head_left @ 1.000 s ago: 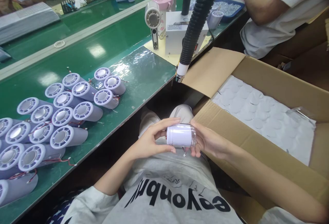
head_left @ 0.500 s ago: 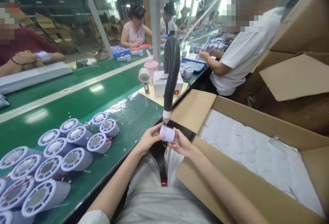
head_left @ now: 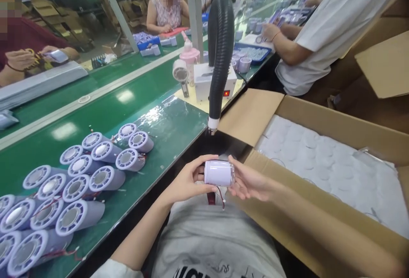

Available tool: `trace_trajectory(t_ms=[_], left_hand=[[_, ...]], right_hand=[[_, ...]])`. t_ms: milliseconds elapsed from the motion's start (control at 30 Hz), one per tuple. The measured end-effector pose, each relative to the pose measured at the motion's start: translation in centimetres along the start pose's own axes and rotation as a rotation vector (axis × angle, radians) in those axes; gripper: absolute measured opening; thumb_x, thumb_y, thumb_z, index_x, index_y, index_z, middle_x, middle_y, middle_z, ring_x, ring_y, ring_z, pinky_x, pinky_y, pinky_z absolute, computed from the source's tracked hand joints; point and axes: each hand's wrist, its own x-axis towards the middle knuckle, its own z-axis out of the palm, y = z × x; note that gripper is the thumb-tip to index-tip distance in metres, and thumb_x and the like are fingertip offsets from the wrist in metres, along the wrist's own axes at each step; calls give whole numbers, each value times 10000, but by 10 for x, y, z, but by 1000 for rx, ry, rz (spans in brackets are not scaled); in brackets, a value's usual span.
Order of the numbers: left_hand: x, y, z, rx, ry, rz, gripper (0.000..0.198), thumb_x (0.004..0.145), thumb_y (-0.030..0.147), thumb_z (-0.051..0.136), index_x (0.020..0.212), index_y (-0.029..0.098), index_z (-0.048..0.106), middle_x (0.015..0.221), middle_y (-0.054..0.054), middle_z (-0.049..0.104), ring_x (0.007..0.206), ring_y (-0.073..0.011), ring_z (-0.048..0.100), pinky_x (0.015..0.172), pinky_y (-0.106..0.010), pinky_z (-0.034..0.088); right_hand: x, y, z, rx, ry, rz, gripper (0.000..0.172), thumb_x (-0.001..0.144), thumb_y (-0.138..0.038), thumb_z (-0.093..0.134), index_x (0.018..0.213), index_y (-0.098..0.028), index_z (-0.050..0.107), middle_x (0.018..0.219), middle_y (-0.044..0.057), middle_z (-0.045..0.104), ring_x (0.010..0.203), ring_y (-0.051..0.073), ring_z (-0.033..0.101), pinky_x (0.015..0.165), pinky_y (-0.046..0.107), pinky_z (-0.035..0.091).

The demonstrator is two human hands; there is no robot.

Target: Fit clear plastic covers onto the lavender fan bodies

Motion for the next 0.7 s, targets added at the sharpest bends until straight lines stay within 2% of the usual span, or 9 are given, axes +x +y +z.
trace_trajectory(t_ms=[67, 100, 167, 233, 267, 333, 400, 567, 700], left_hand=[[-13, 7, 9, -39, 25, -21, 673, 670, 165, 811, 1278, 277, 543, 1217, -68, 599, 1028, -197, 632, 882, -306, 537], [-18, 9, 13, -65, 46, -32, 664, 677, 170, 806, 1277, 277, 540, 1203, -66, 605, 1007, -196, 639, 860, -302, 544], [-27, 12, 19, -110, 86, -41, 658, 676, 169, 806, 1271, 274, 542, 1191, -64, 613, 985, -195, 645, 845, -298, 551], [-32, 13, 23, -144, 109, -38, 657, 672, 164, 809, 1265, 275, 549, 1175, -58, 623, 976, -191, 649, 845, -291, 551], [-34, 13, 24, -154, 110, -41, 656, 676, 165, 807, 1268, 281, 549, 1167, -55, 628, 972, -187, 650, 841, -285, 551], [-37, 13, 25, -152, 83, -49, 655, 698, 184, 796, 1290, 298, 542, 1167, -55, 634, 972, -188, 651, 821, -274, 555], [-38, 13, 25, -108, 50, -20, 679, 697, 197, 799, 1314, 308, 541, 1242, -69, 612, 1028, -211, 641, 856, -291, 551], [-40, 10, 23, -51, 0, 20, 731, 699, 153, 791, 1351, 344, 521, 1450, -73, 476, 1216, -271, 565, 1007, -381, 500], [-40, 7, 22, -117, -44, -44, 745, 741, 146, 758, 1386, 376, 466, 1400, -44, 538, 1159, -226, 615, 998, -346, 501]], right_hand=[[-13, 8, 4, -122, -84, -74, 769, 946, -703, 191, 1096, -65, 593, 620, 80, 655, 422, 108, 611, 367, 129, 471], [-18, 12, 6, -203, -96, -172, 775, 913, -743, 246, 1180, -84, 555, 743, 105, 687, 527, 136, 662, 440, 170, 531], [-28, 18, 9, -432, -19, -444, 755, 853, -730, 475, 1349, -163, 437, 1143, 168, 646, 901, 222, 696, 718, 312, 606], [-37, 22, 10, -753, 100, -753, 727, 831, -522, 693, 1428, -271, 361, 1457, 140, 424, 1254, 279, 512, 1003, 442, 485], [-41, 23, 10, -911, 131, -884, 675, 842, -383, 728, 1420, -316, 386, 1512, 100, 357, 1328, 279, 430, 1073, 469, 412], [-46, 24, 10, -1113, 124, -1039, 561, 859, -197, 704, 1354, -355, 491, 1510, 51, 378, 1339, 271, 419, 1094, 474, 383], [-48, 24, 10, -1070, 113, -1019, 500, 864, -174, 693, 1306, -361, 551, 1444, 42, 474, 1272, 259, 500, 1035, 436, 458], [-49, 24, 14, -582, 145, -699, 444, 851, -327, 712, 1280, -318, 599, 1167, 53, 674, 978, 231, 673, 811, 362, 594], [-49, 23, 18, -577, 166, -629, 439, 781, -265, 758, 1210, -291, 670, 1175, 52, 675, 951, 237, 675, 818, 378, 590]])
